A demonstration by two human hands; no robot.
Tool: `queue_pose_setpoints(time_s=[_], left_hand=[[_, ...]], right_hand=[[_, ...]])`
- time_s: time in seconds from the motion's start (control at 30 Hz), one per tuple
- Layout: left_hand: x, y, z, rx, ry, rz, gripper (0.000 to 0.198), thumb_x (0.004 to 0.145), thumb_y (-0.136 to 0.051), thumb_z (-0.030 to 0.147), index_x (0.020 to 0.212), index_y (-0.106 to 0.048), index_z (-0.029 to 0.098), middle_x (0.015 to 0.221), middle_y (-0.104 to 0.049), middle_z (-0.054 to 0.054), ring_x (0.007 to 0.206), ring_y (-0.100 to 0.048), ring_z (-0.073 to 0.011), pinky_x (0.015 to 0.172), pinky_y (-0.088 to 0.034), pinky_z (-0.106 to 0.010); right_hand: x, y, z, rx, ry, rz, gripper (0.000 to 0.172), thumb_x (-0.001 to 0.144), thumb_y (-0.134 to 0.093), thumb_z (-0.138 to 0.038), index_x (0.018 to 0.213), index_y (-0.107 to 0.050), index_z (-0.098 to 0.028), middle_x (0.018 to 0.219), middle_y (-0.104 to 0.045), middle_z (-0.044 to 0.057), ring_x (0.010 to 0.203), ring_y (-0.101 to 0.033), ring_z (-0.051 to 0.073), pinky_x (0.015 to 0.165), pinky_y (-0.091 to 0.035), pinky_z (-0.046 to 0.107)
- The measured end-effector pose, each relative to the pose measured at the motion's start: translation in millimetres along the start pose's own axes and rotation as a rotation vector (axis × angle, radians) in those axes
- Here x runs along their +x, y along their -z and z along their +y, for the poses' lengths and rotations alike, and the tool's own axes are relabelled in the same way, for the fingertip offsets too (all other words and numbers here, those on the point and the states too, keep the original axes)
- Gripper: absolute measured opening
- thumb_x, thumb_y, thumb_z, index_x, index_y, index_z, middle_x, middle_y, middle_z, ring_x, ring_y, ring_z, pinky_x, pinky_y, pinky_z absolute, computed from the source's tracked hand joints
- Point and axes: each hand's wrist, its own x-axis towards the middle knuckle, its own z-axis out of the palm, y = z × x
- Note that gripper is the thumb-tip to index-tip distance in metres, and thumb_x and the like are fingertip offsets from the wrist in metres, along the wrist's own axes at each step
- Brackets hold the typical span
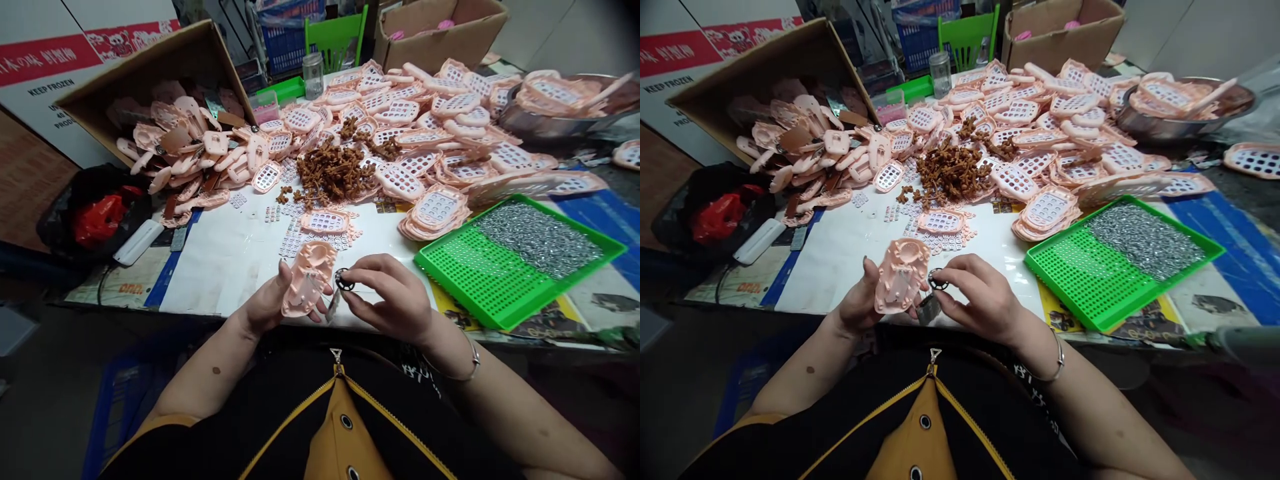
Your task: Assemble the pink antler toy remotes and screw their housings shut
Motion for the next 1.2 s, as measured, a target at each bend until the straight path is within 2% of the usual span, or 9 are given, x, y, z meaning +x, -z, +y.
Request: queue_pose_setpoints(time_s=[0.1, 0.2, 0.37, 0.57, 0.7, 0.8, 0.9, 1.03, 1.2], left_hand=[[0, -2.8, -7, -0.005, 0.037, -0.106, 0.083, 0.067, -0.045, 0.09, 0.093, -0.067, 0.014, 0.074, -0.067, -0.012, 0.064, -0.065, -0.0228, 0.059, -0.053, -0.035], [0, -5.4, -10, -0.004, 0.054, -0.093, 0.085, 0.068, -0.041, 0.091, 0.096, -0.067, 0.015, 0.074, -0.066, -0.012, 0.066, -0.065, -0.0242, 0.06, -0.052, -0.035], [1, -5.9, -15, 0.024, 0.019, -0.006, 0.084, 0.066, -0.048, 0.089, 0.102, -0.067, 0.016, 0.088, -0.07, -0.013, 0.062, -0.065, -0.0196, 0.057, -0.052, -0.031], [1, -4.6, -20, 0.068, -0.036, 0.021, 0.083, 0.069, -0.047, 0.088, 0.102, -0.068, 0.015, 0.086, -0.069, -0.012, 0.065, -0.064, -0.0199, 0.06, -0.054, -0.032], [2, -7.6, -19, 0.089, -0.073, 0.025, 0.089, 0.068, -0.049, 0.088, 0.119, -0.062, 0.016, 0.102, -0.067, -0.015, 0.069, -0.065, -0.0208, 0.06, -0.055, -0.032], [3, -8.1, -21, 0.119, -0.121, 0.031, 0.096, 0.068, -0.048, 0.087, 0.137, -0.05, 0.02, 0.108, -0.065, -0.015, 0.074, -0.065, -0.0217, 0.064, -0.055, -0.033], [4, -5.0, -26, 0.139, -0.162, 0.03, 0.096, 0.07, -0.046, 0.087, 0.141, -0.046, 0.022, 0.111, -0.063, -0.015, 0.079, -0.065, -0.022, 0.066, -0.055, -0.032], [7, -0.8, -34, 0.128, -0.197, 0.018, 0.094, 0.071, -0.047, 0.086, 0.14, -0.046, 0.022, 0.113, -0.061, -0.015, 0.083, -0.065, -0.0229, 0.067, -0.055, -0.032], [8, -3.8, -36, 0.112, -0.196, 0.043, 0.091, 0.07, -0.046, 0.086, 0.134, -0.051, 0.021, 0.111, -0.061, -0.014, 0.083, -0.065, -0.0227, 0.067, -0.056, -0.032]], right_hand=[[1, -10, -1, -0.033, 0.048, 0.026, 0.033, 0.083, -0.069, -0.015, 0.115, -0.061, -0.02, 0.095, -0.066, 0.008, 0.084, -0.065, 0.016, 0.07, -0.058, 0.029], [4, -19, -1, -0.081, 0.035, 0.073, 0.03, 0.087, -0.063, -0.013, 0.115, -0.061, -0.022, 0.097, -0.069, 0.008, 0.086, -0.066, 0.018, 0.073, -0.058, 0.032], [7, -22, -3, -0.031, -0.163, 0.138, 0.024, 0.088, -0.062, -0.011, 0.11, -0.063, -0.021, 0.09, -0.066, 0.006, 0.081, -0.064, 0.016, 0.069, -0.056, 0.031], [9, -18, -4, 0.204, -0.352, 0.09, 0.016, 0.088, -0.066, -0.016, 0.102, -0.068, -0.021, 0.086, -0.066, 0.003, 0.078, -0.064, 0.014, 0.068, -0.055, 0.027], [7, -22, -4, 0.227, -0.439, 0.12, 0.013, 0.088, -0.065, -0.019, 0.1, -0.069, -0.022, 0.086, -0.068, 0.003, 0.079, -0.065, 0.015, 0.07, -0.055, 0.029], [6, -26, -5, 0.253, -0.572, 0.158, 0.009, 0.086, -0.068, -0.024, 0.094, -0.068, -0.02, 0.085, -0.069, 0.003, 0.075, -0.065, 0.015, 0.071, -0.054, 0.031], [7, -28, -7, 0.312, -0.668, 0.173, 0.009, 0.085, -0.069, -0.027, 0.087, -0.067, -0.019, 0.082, -0.071, 0.003, 0.072, -0.066, 0.014, 0.069, -0.055, 0.03], [9, -28, -10, 0.248, -0.589, 0.174, 0.006, 0.088, -0.065, -0.024, 0.091, -0.068, -0.02, 0.085, -0.072, 0.004, 0.075, -0.067, 0.015, 0.07, -0.056, 0.03], [11, -26, -10, 0.003, -0.299, 0.167, 0.009, 0.088, -0.062, -0.015, 0.095, -0.063, -0.021, 0.082, -0.07, 0.004, 0.073, -0.066, 0.015, 0.067, -0.056, 0.029]])
